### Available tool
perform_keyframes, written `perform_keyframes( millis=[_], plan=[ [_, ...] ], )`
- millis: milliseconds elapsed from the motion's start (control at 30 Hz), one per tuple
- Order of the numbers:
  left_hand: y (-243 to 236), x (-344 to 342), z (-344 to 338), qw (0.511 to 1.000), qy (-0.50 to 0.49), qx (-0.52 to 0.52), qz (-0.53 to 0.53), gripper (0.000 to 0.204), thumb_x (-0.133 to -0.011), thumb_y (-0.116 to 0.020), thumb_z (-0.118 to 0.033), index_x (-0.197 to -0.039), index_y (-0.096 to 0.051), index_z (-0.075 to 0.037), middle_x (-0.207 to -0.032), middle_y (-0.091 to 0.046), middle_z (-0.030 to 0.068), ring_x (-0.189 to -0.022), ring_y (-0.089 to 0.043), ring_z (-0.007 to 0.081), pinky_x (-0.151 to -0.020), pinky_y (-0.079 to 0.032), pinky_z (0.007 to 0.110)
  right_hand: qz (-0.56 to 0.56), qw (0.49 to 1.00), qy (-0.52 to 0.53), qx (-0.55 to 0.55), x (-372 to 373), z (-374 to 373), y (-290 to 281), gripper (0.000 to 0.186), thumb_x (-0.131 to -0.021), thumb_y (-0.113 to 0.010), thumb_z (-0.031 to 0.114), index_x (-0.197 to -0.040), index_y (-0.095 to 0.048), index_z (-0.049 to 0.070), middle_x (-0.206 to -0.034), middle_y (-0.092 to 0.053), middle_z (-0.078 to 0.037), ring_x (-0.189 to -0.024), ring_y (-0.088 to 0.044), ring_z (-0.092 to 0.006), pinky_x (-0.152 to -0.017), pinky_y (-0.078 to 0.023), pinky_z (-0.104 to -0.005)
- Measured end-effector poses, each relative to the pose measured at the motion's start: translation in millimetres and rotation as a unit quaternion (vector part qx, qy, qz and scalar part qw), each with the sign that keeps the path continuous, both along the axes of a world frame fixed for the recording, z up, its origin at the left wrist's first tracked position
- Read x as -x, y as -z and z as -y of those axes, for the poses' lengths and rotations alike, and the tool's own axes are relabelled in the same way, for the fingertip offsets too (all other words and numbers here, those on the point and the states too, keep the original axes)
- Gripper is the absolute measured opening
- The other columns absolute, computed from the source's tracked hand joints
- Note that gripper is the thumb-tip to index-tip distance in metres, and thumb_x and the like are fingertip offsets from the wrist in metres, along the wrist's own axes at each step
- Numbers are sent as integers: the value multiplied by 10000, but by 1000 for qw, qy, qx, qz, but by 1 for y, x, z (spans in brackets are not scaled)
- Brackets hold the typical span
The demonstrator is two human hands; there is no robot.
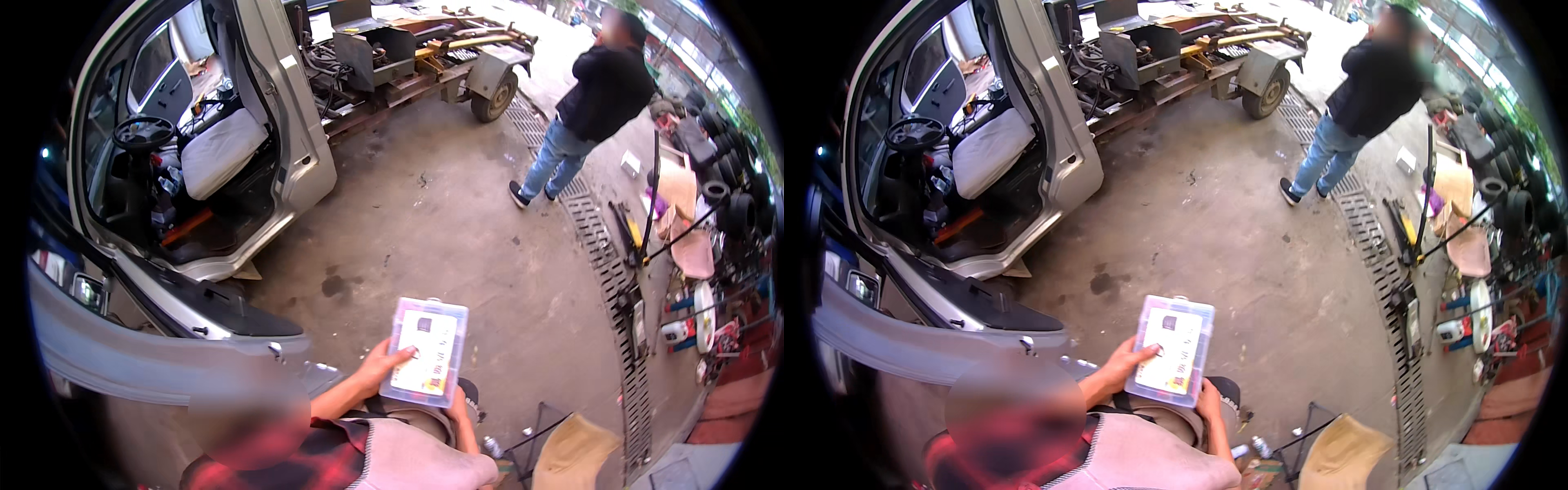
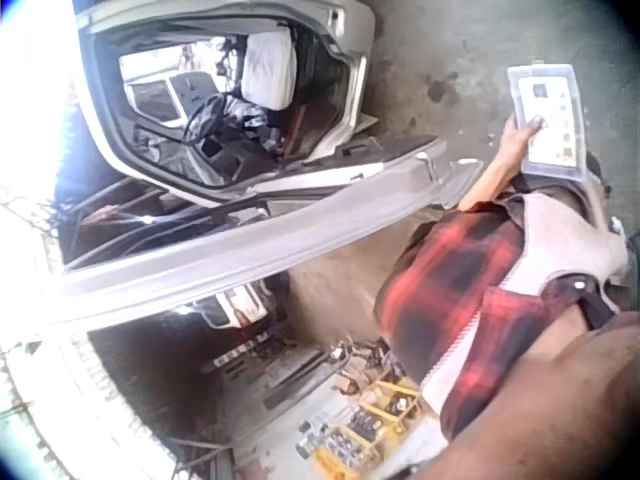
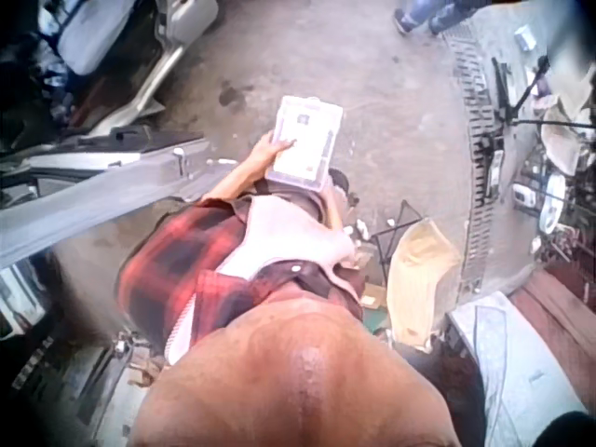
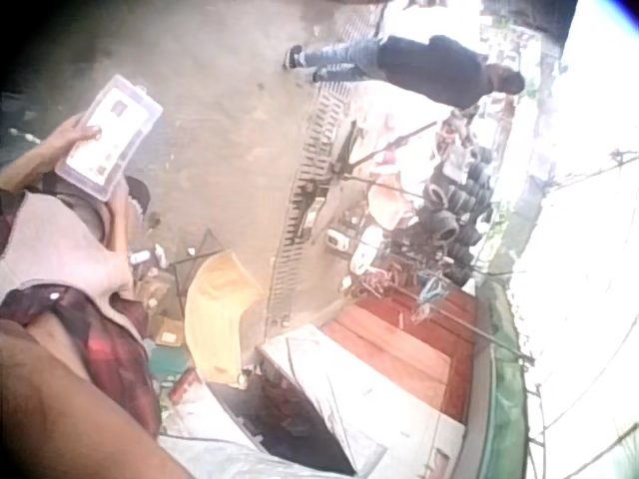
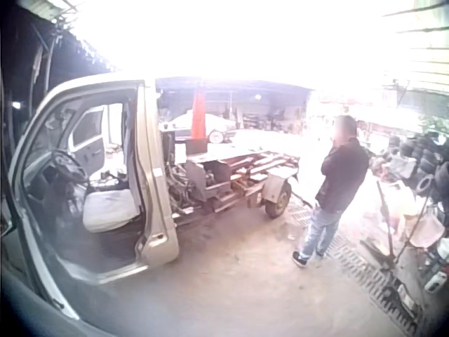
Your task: The person wires a control box in the vehicle cab, then takes a kit of electrical connectors to the rear chassis to strip and connect wires by hand.
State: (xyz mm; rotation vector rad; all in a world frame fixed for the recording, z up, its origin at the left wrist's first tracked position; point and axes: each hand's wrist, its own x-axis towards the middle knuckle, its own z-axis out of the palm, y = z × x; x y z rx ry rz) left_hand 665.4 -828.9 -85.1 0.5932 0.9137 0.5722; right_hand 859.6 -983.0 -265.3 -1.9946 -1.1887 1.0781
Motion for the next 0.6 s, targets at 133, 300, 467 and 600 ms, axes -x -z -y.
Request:
perform_keyframes(
  millis=[133,300,467,600],
  plan=[
    [8,-19,-28,996,-85,4,26,541,-913,-677,-243,-1292,-434,58,-1139,-619,159,-1005,-648,221,-871,-550,350,-295,948,118,23,-60,-54,-62,535,-1030,-425,426,-1228,-549,-55,-998,-686,-158,-884,-664,-201,-759,-532,-336],
    [10,-80,-63,992,-106,-37,60,547,-935,-649,-254,-1316,-424,68,-1160,-616,145,-1053,-626,217,-910,-525,350,-397,912,32,-100,-77,-126,-128,509,-1018,-509,322,-1353,-423,-51,-1270,-550,-135,-1085,-554,-159,-947,-454,-309],
    [13,-124,-126,988,29,-126,-87,622,-948,-615,-376,-1355,-433,56,-1225,-596,128,-1091,-581,192,-914,-491,375,-400,911,47,-90,-133,-199,-162,446,-953,-621,212,-1280,-487,-59,-1118,-625,-108,-1016,-580,-169,-911,-458,-304],
    [-7,-132,-161,970,4,-96,-223,581,-940,-612,-405,-1321,-506,21,-1191,-619,97,-1059,-577,174,-853,-487,334,-371,924,-12,-95,-154,-280,-175,445,-945,-632,217,-1256,-498,-72,-1120,-626,-120,-1018,-588,-176,-902,-467,-311]
  ],
)
